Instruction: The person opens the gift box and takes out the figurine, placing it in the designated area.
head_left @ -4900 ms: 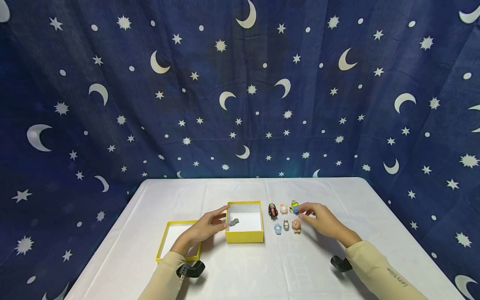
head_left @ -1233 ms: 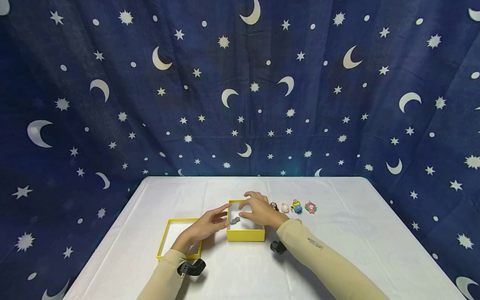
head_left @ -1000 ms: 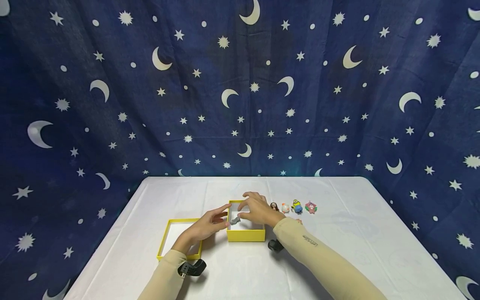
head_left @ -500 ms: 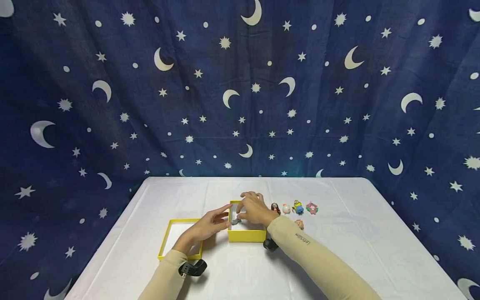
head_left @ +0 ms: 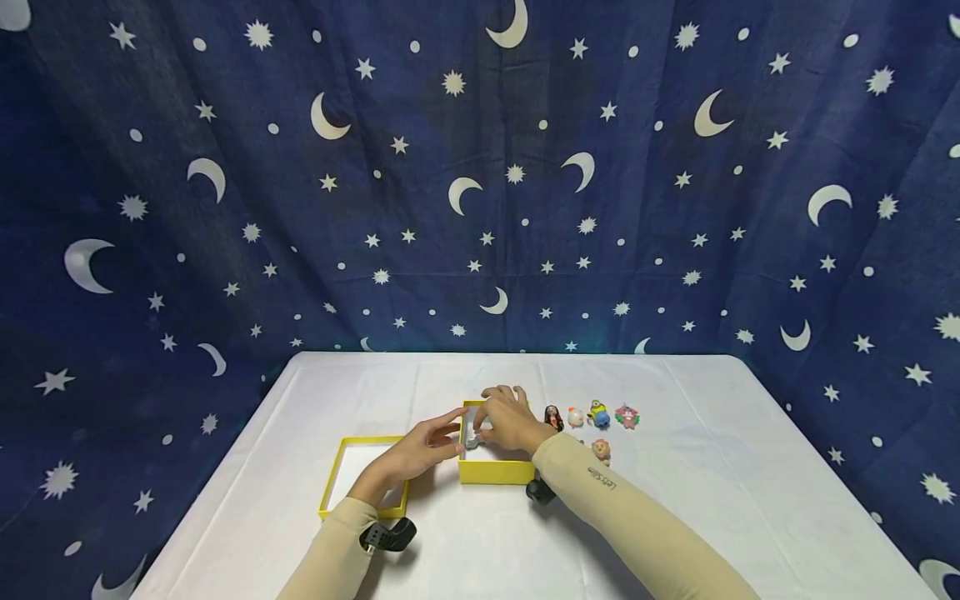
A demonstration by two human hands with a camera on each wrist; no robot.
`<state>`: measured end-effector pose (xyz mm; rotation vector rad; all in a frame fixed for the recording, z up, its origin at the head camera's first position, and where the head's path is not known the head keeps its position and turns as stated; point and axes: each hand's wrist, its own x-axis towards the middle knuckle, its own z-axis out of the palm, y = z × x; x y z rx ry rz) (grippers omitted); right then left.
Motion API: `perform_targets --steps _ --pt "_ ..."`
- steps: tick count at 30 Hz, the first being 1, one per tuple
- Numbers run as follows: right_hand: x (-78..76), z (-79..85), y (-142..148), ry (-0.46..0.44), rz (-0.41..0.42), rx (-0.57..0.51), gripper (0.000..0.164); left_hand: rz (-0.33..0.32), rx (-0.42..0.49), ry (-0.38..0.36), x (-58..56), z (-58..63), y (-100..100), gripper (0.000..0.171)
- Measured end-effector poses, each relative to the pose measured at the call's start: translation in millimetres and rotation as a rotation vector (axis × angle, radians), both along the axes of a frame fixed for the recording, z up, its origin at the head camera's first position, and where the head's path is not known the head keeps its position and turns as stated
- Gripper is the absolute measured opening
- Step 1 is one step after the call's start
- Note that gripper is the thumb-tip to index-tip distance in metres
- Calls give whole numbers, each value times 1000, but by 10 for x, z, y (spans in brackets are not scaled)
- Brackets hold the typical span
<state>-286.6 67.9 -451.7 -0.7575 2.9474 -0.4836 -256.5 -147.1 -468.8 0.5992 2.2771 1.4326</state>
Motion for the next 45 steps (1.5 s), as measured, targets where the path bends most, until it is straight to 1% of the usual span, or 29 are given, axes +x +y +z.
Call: perform_targets --steps 4,11,17,24,27,30,33,36,41,43,45 --pt "5 14 -4 -2 -1 18 10 5 -5 9 -5 -3 1 62" --pt "10 3 -6 15 -2 77 6 5 14 12 0 -13 4 64" --pt "17 20 4 20 10 64 5 5 21 12 6 -6 6 64" --pt "-16 34 52 4 17 -21 10 2 27 7 2 -12 1 65" --pt "-30 58 92 12 7 -64 14 2 25 6 -1 -15 -4 65" --pt "-34 85 138 23 -2 -120 13 0 26 7 -4 -20 -9 66" --pt "-37 102 185 52 -7 -176 11 -5 30 7 -8 -24 -9 66" --pt "-44 112 229 76 -25 -223 11 -3 29 4 -11 -28 -5 67" --pt "-86 111 299 97 -83 -281 13 8 18 4 -4 -24 4 66" --pt "-98 122 328 86 -100 -310 14 6 17 7 -2 -24 5 65" --pt "-104 147 356 66 -99 -332 13 2 17 13 -2 -23 6 65"
